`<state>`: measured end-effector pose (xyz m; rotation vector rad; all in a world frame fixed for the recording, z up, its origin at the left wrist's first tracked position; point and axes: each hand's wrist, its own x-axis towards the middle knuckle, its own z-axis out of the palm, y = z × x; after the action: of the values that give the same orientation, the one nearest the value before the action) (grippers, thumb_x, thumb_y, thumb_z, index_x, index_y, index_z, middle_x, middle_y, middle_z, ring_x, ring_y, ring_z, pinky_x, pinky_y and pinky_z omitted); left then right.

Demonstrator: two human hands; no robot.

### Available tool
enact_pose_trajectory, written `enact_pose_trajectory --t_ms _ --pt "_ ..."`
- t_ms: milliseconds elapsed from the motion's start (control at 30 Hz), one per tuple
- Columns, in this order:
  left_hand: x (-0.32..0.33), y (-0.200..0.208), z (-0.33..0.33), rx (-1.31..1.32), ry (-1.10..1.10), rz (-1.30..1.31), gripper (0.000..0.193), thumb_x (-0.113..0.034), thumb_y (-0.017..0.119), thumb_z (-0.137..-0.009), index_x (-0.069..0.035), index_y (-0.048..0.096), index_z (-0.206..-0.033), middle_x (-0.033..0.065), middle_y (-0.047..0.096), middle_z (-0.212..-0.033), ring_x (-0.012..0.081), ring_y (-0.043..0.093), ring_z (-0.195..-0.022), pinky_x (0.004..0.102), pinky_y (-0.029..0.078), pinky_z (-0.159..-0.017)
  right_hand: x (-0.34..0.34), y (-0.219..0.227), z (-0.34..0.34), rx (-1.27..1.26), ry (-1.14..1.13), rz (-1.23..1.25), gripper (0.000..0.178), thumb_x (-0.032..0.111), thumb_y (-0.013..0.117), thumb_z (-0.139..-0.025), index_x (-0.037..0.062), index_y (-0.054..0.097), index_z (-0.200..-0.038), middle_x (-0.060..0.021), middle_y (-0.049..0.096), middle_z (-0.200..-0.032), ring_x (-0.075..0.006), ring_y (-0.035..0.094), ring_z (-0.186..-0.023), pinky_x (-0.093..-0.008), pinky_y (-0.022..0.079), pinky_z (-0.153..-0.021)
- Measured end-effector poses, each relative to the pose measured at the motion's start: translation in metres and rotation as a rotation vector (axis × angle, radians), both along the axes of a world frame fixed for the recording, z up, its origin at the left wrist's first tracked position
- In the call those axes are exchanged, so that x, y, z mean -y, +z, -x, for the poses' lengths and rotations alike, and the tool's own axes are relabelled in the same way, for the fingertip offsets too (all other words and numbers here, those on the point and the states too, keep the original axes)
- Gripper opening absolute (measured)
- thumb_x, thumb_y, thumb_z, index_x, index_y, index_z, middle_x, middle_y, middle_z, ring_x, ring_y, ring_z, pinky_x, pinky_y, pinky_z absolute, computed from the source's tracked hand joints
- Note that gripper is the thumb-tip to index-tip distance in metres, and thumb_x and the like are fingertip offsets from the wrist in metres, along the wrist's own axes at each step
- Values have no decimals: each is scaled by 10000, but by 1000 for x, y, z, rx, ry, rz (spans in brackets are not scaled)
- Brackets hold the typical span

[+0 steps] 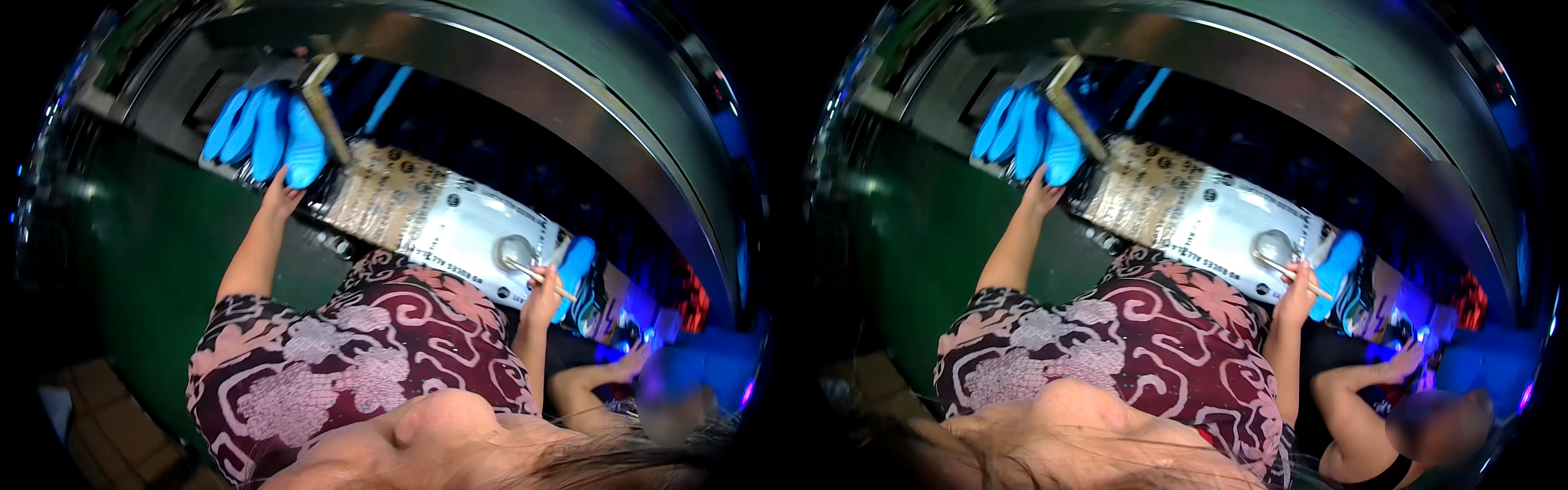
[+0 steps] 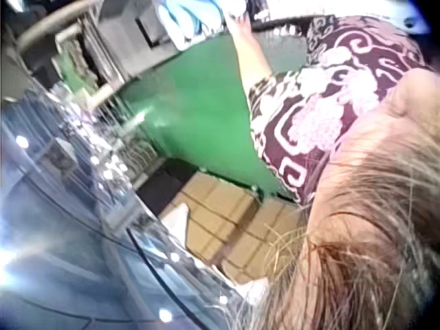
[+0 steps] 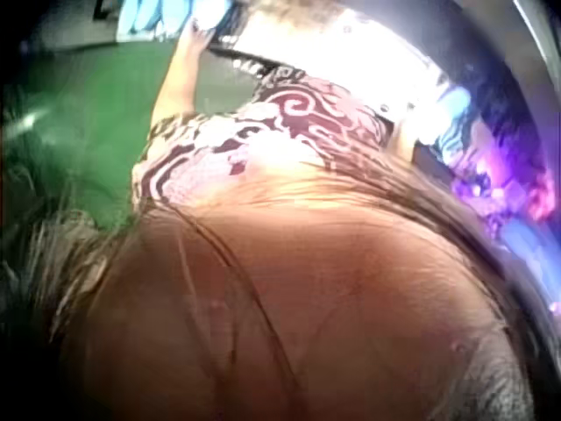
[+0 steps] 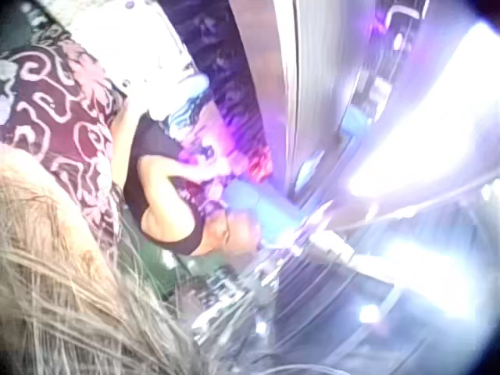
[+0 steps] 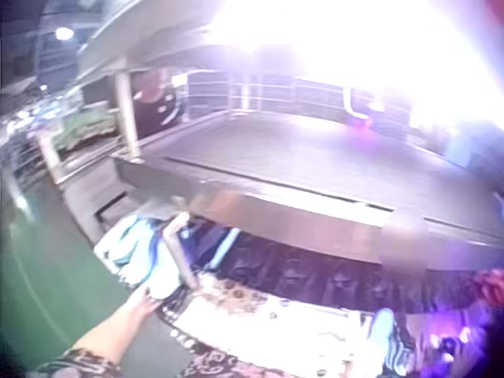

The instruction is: The person applies liquid to shoe soles using a brush and places them into the overhead conveyor rack.

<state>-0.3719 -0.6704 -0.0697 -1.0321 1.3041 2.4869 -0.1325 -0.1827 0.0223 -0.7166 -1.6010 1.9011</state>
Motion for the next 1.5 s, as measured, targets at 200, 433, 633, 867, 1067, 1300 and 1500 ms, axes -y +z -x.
enact_pose_trajectory --t_ms 200,433,633,867,1067,1300,1500 --pt "-7 11 0 -24 -6 16 496 -267 696 -720 -93 505 -1143 63 533 -1122 223 491 -1040 403 395 -912 11 5 12 3 122 2 285 234 473 -922 10 554 -766 -49 539 -694 -96 461 -591 -215 381 -567" --pt "5 -1 9 24 -26 169 439 -154 638 -727 -3 500 -1115 121 556 -1053 251 550 -950 407 463 -803 27 10 23 23 168 -7 273 208 460 -926 1 546 -769 -53 533 -684 -101 452 -584 -220 364 -562" --pt "77 -22 -79 -147 -271 194 557 -119 533 -794 -11 331 -1303 143 485 -1206 259 499 -1088 377 412 -921 10 1 15 67 87 17 317 233 483 -910 -16 567 -732 -66 549 -675 -106 462 -597 -234 365 -596" --pt "80 36 -177 -29 -559 137 679 -90 512 -683 -10 301 -1323 150 467 -1232 269 476 -1133 393 374 -978 8 -4 23 128 114 92 306 229 497 -907 -16 576 -740 -47 532 -647 -95 466 -604 -216 370 -584" --pt "-53 40 -155 -38 -634 64 618 -75 557 -714 -4 332 -1285 151 473 -1204 259 499 -1097 385 418 -942 9 2 22 87 198 43 283 213 499 -908 -16 584 -764 -56 540 -659 -108 476 -609 -229 387 -597" --pt "-153 26 -124 65 -672 -96 466 -42 512 -795 -2 358 -1232 145 514 -1124 249 543 -1019 389 464 -887 -2 2 -8 58 70 89 295 240 515 -898 -8 590 -757 -57 544 -660 -107 473 -609 -229 386 -597" --pt "-146 64 -121 114 -858 43 433 -55 496 -810 25 386 -1222 134 533 -1126 222 562 -992 368 469 -872 -9 -5 -15 71 0 152 298 254 529 -891 -5 587 -756 -57 551 -689 -108 473 -613 -234 393 -603"
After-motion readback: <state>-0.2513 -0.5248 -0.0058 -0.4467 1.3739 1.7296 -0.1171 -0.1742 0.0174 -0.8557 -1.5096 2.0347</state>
